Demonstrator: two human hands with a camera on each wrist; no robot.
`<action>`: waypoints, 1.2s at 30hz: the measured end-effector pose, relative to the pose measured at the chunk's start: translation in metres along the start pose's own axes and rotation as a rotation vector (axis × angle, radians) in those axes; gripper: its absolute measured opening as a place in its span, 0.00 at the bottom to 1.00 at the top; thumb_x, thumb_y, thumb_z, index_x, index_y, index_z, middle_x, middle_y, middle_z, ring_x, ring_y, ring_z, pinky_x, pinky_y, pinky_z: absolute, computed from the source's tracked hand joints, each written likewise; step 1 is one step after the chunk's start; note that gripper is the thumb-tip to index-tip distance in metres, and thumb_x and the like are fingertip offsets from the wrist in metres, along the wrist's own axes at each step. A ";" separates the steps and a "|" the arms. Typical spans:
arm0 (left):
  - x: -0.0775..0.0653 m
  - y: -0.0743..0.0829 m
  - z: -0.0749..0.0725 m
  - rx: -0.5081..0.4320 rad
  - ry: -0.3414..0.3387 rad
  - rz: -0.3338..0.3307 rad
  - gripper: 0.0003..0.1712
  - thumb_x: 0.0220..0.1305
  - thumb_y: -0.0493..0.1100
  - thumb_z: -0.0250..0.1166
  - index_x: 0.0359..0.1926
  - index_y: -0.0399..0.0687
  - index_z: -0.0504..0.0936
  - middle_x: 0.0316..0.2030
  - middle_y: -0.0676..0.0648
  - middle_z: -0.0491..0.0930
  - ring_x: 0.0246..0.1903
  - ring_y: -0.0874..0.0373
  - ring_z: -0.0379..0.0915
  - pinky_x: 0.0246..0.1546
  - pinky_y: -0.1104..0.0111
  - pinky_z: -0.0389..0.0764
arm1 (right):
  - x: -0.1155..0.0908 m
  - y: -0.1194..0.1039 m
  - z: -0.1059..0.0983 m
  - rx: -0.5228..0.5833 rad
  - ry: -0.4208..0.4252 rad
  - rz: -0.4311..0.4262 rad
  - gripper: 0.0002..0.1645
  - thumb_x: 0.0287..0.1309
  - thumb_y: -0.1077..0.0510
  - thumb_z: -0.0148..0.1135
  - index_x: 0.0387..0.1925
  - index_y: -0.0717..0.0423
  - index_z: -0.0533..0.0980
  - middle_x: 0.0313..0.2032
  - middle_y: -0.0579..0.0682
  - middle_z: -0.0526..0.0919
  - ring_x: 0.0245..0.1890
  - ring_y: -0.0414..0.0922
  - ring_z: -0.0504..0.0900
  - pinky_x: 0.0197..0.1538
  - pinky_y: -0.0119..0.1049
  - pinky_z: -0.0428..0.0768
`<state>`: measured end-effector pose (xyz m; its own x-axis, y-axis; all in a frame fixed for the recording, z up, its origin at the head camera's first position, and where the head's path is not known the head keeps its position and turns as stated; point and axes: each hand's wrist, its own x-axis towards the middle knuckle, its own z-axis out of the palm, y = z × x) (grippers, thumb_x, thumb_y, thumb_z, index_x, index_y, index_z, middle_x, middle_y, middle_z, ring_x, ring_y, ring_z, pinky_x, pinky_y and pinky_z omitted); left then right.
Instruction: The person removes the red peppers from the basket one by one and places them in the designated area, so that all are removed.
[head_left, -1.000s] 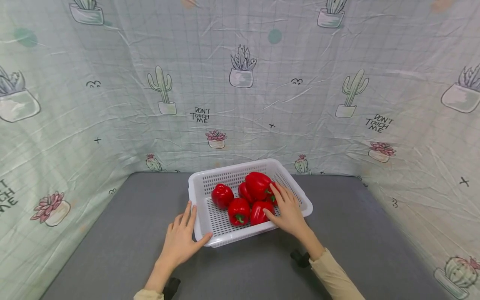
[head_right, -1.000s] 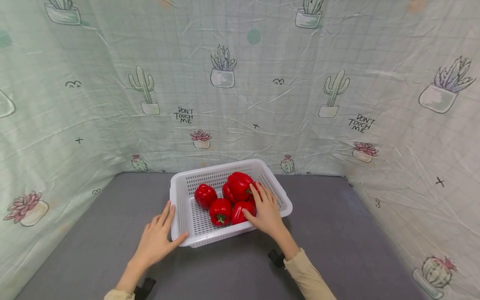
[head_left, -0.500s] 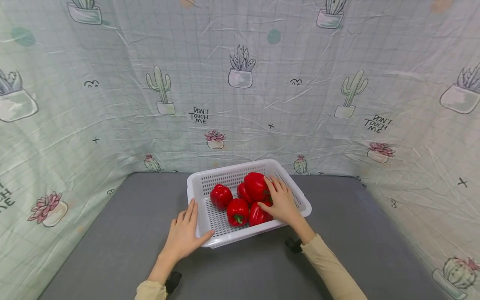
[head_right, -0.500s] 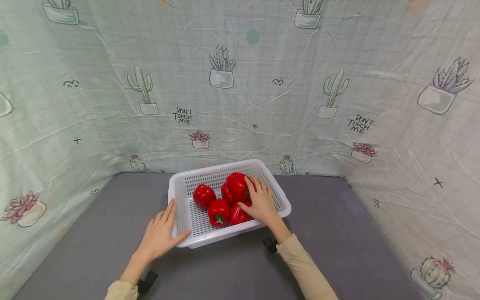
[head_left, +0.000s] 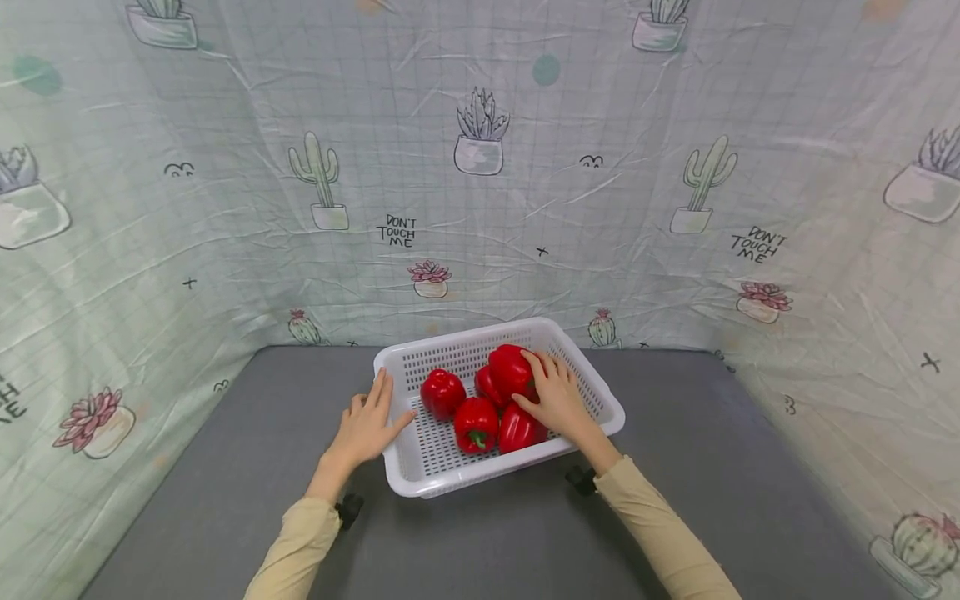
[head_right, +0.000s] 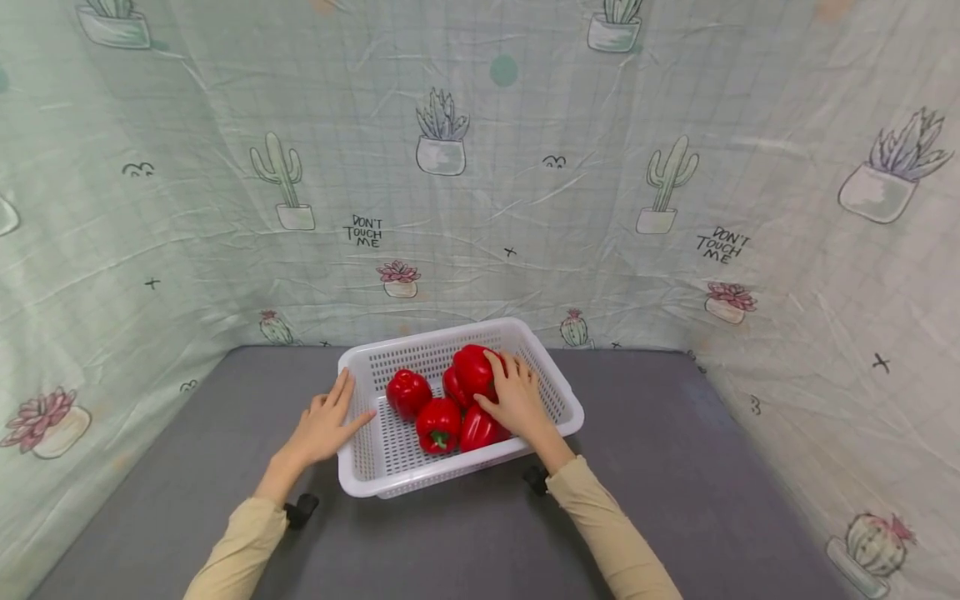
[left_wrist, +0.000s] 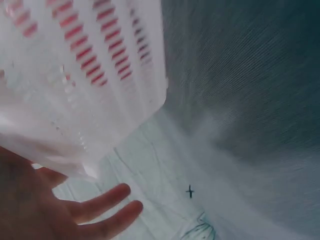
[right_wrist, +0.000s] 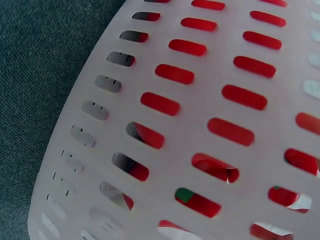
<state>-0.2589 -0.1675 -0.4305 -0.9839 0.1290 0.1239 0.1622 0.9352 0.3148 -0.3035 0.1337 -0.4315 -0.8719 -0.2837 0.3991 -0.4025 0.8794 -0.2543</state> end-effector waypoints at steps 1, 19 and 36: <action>0.007 -0.002 -0.002 -0.004 -0.017 -0.016 0.47 0.59 0.64 0.48 0.68 0.37 0.46 0.69 0.38 0.41 0.56 0.30 0.54 0.49 0.38 0.59 | 0.000 0.000 0.000 0.001 0.001 0.001 0.45 0.44 0.45 0.65 0.62 0.49 0.56 0.57 0.57 0.65 0.56 0.56 0.62 0.56 0.58 0.62; 0.056 -0.009 0.004 -0.019 -0.026 -0.125 0.41 0.63 0.60 0.45 0.69 0.42 0.45 0.70 0.42 0.38 0.62 0.29 0.44 0.52 0.32 0.49 | 0.000 -0.002 0.003 0.049 0.081 0.029 0.45 0.40 0.50 0.68 0.61 0.48 0.59 0.48 0.59 0.68 0.49 0.54 0.65 0.50 0.55 0.65; 0.059 -0.001 0.002 -0.048 -0.036 -0.202 0.44 0.61 0.60 0.47 0.69 0.41 0.43 0.70 0.41 0.39 0.63 0.32 0.45 0.52 0.34 0.52 | -0.003 -0.004 -0.004 0.116 0.172 -0.012 0.38 0.44 0.49 0.62 0.59 0.48 0.62 0.47 0.58 0.71 0.47 0.52 0.68 0.50 0.51 0.69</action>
<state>-0.3170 -0.1605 -0.4253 -0.9987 -0.0471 0.0206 -0.0360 0.9265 0.3746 -0.2981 0.1325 -0.4286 -0.8103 -0.2161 0.5446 -0.4509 0.8237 -0.3439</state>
